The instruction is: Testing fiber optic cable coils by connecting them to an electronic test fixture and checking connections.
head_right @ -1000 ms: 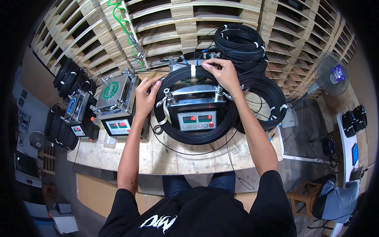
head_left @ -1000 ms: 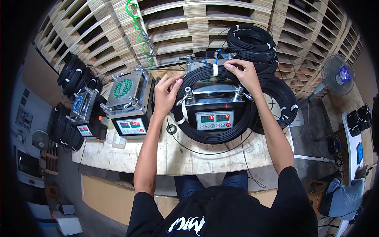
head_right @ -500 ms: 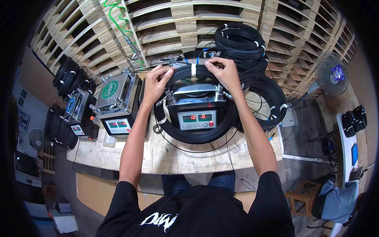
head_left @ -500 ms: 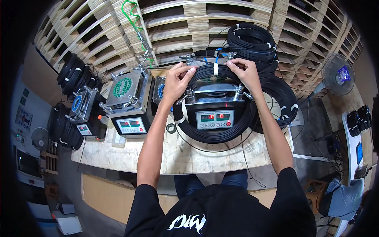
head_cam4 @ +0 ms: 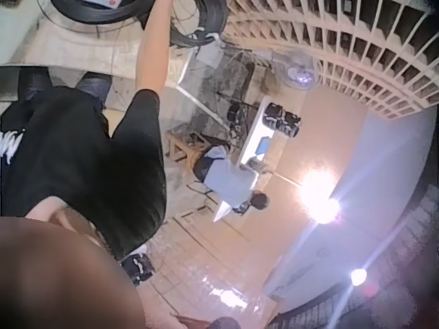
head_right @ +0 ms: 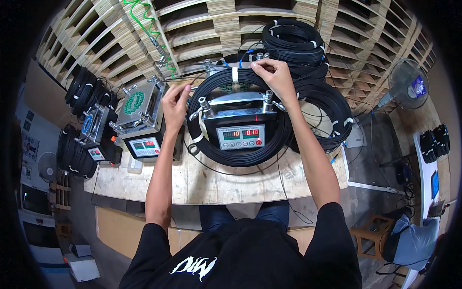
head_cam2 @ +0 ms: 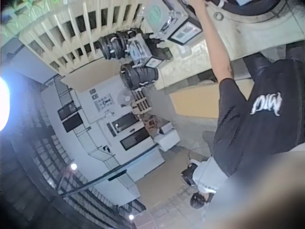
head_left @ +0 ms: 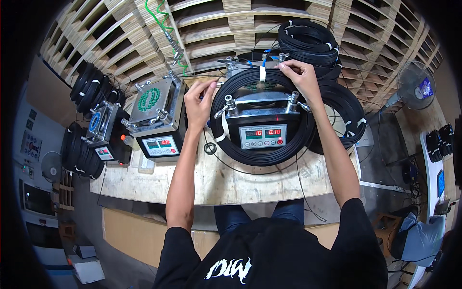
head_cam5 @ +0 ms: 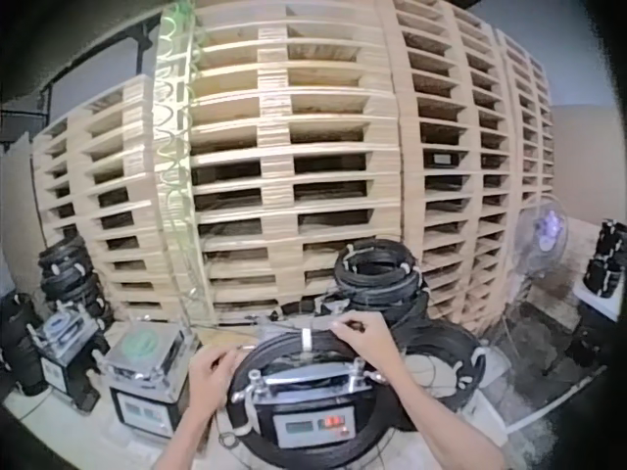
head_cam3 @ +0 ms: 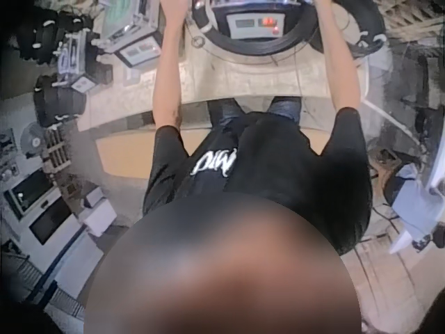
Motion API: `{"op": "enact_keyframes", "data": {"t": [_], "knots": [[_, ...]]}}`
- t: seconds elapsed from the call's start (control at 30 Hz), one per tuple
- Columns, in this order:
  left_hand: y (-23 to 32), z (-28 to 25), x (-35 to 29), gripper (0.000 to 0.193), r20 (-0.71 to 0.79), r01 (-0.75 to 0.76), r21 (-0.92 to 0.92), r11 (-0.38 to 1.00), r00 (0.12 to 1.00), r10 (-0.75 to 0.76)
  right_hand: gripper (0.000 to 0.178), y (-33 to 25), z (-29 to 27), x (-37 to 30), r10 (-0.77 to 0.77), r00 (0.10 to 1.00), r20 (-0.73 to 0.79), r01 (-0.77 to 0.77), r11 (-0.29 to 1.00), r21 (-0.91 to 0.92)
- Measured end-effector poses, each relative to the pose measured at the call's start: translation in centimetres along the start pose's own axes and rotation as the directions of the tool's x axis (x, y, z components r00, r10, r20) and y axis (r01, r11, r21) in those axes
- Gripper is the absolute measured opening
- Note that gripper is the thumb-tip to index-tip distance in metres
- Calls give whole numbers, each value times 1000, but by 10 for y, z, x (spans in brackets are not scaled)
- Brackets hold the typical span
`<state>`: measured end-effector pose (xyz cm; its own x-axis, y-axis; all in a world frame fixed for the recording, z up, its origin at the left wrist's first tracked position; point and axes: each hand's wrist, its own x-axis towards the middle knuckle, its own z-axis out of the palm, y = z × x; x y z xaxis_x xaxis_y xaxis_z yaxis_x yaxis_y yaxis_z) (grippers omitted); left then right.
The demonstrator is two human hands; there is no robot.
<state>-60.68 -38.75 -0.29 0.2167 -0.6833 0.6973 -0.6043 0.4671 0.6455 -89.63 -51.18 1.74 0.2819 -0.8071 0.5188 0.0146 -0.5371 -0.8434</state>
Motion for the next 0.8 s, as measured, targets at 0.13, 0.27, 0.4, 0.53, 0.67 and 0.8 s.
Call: {"op": "enact_keyframes", "data": {"t": [0.13,0.27,0.4,0.53,0.67,0.8], "knots": [[-7,8,7,18,28,-17,-72,997,999,19,20,2,0,1,1,1000,-9,-1,1000,20],[0,12,9,20,127,54,-90,994,991,-43,21,-2,-1,-1,10,1000,-1,-10,999,36],[2,12,24,20,222,33,-122,992,975,-5,21,-7,-2,-3,34,996,77,-31,999,-35],[7,20,41,20,300,35,-119,992,954,2,20,-10,-3,-3,37,995,92,-33,998,-49],[7,30,51,19,300,-21,-68,997,953,41,20,-11,-4,-3,59,994,95,-54,997,-64],[5,25,39,20,262,37,-104,994,965,-9,21,-9,-4,-6,59,994,87,-63,997,41]]}}
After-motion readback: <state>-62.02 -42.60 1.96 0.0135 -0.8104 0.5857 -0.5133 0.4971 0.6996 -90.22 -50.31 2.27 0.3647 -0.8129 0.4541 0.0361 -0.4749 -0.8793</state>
